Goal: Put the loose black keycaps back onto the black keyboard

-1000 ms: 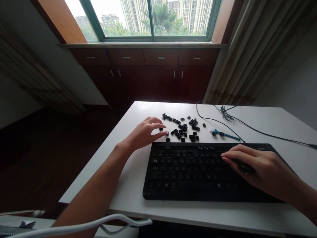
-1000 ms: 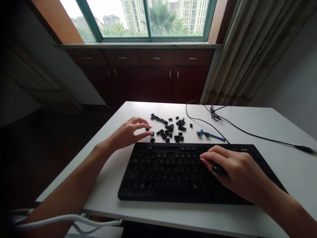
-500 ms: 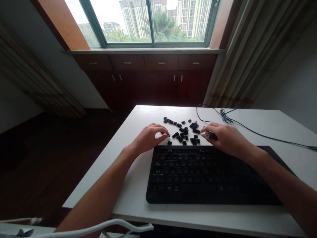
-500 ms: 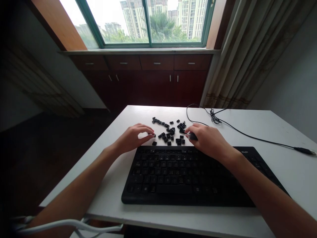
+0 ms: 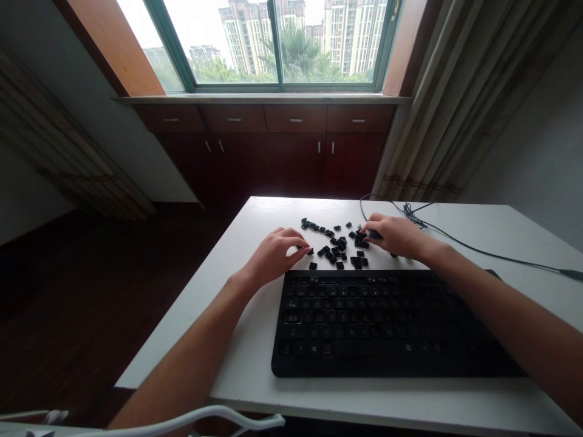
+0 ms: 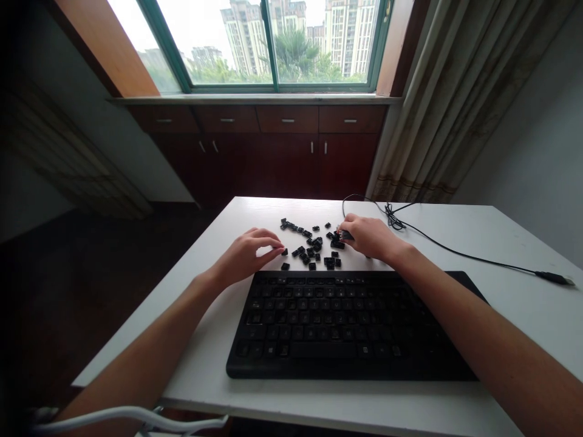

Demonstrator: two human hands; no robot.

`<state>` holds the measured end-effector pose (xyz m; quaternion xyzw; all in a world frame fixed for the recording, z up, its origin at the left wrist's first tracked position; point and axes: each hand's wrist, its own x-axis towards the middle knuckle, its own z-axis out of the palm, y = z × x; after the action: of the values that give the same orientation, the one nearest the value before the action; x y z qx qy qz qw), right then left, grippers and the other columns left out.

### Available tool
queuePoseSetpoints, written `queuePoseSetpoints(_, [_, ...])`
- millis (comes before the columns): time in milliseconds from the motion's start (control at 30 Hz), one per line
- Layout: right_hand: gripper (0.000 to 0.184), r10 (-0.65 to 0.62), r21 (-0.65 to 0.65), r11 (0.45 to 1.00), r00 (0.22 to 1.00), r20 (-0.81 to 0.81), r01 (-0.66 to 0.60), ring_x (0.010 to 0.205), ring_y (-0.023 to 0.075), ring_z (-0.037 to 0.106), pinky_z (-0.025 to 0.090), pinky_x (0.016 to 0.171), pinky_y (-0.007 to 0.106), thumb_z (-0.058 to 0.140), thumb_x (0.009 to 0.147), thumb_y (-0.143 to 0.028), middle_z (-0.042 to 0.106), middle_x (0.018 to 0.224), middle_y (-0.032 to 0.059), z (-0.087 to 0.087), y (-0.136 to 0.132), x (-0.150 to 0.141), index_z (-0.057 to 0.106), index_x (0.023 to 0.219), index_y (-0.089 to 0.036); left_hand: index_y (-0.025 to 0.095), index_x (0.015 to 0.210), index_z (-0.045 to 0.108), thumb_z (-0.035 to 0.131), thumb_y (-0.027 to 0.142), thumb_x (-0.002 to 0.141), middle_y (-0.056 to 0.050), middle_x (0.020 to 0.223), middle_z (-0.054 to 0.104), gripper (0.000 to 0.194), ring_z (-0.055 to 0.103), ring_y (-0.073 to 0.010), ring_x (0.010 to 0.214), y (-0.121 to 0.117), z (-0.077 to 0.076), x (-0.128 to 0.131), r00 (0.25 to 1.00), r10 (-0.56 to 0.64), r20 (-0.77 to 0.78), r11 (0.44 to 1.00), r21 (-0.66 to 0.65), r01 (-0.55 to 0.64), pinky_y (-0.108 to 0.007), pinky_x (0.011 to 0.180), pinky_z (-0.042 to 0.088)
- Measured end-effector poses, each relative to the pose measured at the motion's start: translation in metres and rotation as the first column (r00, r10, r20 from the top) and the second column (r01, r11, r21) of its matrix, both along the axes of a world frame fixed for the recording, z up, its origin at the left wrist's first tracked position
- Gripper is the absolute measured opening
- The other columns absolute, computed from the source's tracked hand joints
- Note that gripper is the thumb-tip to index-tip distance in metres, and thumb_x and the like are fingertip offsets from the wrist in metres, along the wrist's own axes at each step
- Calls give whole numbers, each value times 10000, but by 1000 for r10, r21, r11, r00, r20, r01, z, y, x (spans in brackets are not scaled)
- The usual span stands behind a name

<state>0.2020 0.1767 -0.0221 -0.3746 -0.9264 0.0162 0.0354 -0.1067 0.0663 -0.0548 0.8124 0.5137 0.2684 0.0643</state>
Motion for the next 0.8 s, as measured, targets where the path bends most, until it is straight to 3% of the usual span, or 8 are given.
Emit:
queuePoseSetpoints(100, [306,4,-8,1000,1000,-10,-4,872,235,680,494,731,326,553,947,-406,651,1208,86,0,1,2,702,1153,-235,225,1020,740,589,383,961,-44,1073,716,226,623,-217,998,0,0,1,1000,1,-9,1000,9,-1,-394,844,535])
queuePoseSetpoints(267, [435,25,-60,998,1000,-15,-25,881,230,679,513,731,328,565,930,-431,626,1272,74,0,6,1,610,1340,-293,222,1003,736,577,367,968,-48,1073,708,218,620,-219,992,0,0,1,1000,5,-28,1000,31,-4,-401,843,537])
queuePoseSetpoints(400, [402,16,-103,995,1000,-20,-18,890,247,675,514,716,336,545,932,-460,672,1171,74,-1,9,2,658,1283,-299,213,990,735,563,368,973,-55,1066,708,232,621,-221,983,-1,0,2,999,10,-39,999,44,-8,-400,831,541])
queuePoseSetpoints(533, [386,-2,-129,992,999,-53,-5,918,256,672,517,746,353,536,936,-460,676,1194,79,-4,9,5,670,1249,-279,207,985,736,555,361,976,-58,1074,709,238,623,-223,989,-2,2,4,999,5,-39,999,52,-3,-398,828,545])
queuePoseSetpoints(700, [370,-26,-183,983,995,-100,8,978,269,666,519,810,361,619,885,-469,712,1136,81,-4,9,6,685,1176,-250,198,975,736,539,352,981,-69,1072,710,250,626,-227,992,-4,4,6,1000,5,-28,998,67,-3,-401,837,546])
queuePoseSetpoints(800, [360,-59,-233,972,991,-122,29,926,251,679,526,773,344,634,874,-478,733,1065,73,-3,7,7,678,1151,-251,195,968,735,527,354,985,-74,1076,707,263,628,-229,991,-5,5,7,1000,4,-22,997,71,-3,-405,838,548])
